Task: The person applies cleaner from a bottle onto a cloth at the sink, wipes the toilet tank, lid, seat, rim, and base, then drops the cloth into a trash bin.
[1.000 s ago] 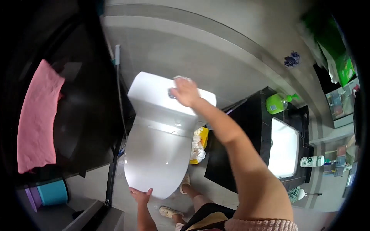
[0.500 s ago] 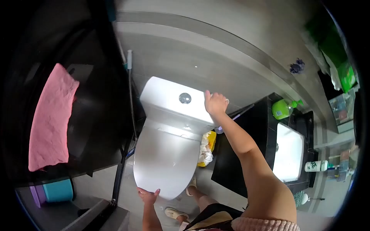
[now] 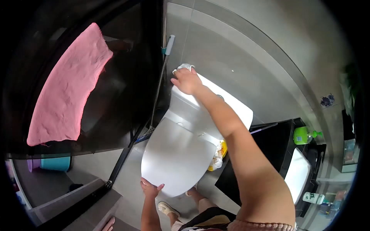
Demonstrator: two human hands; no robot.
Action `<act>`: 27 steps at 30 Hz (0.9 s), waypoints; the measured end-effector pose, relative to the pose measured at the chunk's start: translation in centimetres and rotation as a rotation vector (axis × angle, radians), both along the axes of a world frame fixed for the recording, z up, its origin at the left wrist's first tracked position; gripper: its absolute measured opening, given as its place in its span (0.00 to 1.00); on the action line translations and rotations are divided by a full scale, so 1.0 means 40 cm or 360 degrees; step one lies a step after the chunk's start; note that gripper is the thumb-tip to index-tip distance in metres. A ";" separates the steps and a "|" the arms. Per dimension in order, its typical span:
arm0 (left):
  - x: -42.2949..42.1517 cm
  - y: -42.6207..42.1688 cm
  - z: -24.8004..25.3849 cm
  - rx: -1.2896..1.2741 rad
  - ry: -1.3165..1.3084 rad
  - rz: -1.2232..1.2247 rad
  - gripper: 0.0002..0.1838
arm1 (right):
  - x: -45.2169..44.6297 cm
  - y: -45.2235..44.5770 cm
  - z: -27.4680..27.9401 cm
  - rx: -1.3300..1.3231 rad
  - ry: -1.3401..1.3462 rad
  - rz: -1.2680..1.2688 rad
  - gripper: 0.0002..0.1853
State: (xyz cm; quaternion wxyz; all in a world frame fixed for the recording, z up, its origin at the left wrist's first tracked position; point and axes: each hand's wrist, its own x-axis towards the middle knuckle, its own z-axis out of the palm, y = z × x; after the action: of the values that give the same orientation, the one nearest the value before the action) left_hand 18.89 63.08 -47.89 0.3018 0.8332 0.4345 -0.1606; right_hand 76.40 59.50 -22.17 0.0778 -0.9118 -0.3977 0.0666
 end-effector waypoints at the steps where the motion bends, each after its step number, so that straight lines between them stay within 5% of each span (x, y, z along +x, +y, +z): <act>1: -0.001 0.000 0.004 -0.0001 0.0004 0.0007 0.82 | -0.007 -0.014 -0.011 0.0060 -0.0082 0.0172 0.32; 3: 0.008 -0.005 0.006 -0.0029 -0.0002 0.0089 0.83 | -0.019 -0.064 -0.043 0.0189 -0.0228 0.0506 0.33; 7: 0.002 -0.004 0.007 -0.0054 0.0002 0.0117 0.83 | -0.115 -0.194 -0.034 0.0194 -0.0190 0.0488 0.35; 12: 0.009 0.001 0.022 -0.0062 0.0014 0.0070 0.83 | -0.148 -0.266 -0.029 -0.0212 -0.0124 0.0238 0.38; 16: 0.021 0.001 0.061 -0.0175 0.0040 0.0130 0.83 | -0.059 -0.075 -0.040 0.0086 -0.0218 -0.0381 0.41; 19: 0.020 0.007 0.074 -0.0188 0.0062 0.0136 0.83 | -0.078 -0.018 -0.059 0.0120 -0.0283 -0.0382 0.38; 21: 0.012 0.000 0.059 -0.0136 -0.0037 0.0084 0.82 | -0.109 -0.046 -0.061 0.0211 -0.0248 0.0066 0.30; 25: 0.015 0.004 0.069 -0.0147 -0.0058 0.0067 0.81 | -0.157 -0.148 -0.094 0.0881 -0.0307 0.0127 0.19; 27: 0.015 0.002 0.084 -0.0164 0.0052 0.0090 0.81 | -0.184 -0.177 -0.079 0.0793 -0.0288 0.0037 0.19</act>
State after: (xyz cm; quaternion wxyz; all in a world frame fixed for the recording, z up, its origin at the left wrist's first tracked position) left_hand 19.50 63.17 -44.54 0.3415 0.8013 0.4538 -0.1878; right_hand 69.04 52.43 -25.31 0.2630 -0.8622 -0.4175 -0.1144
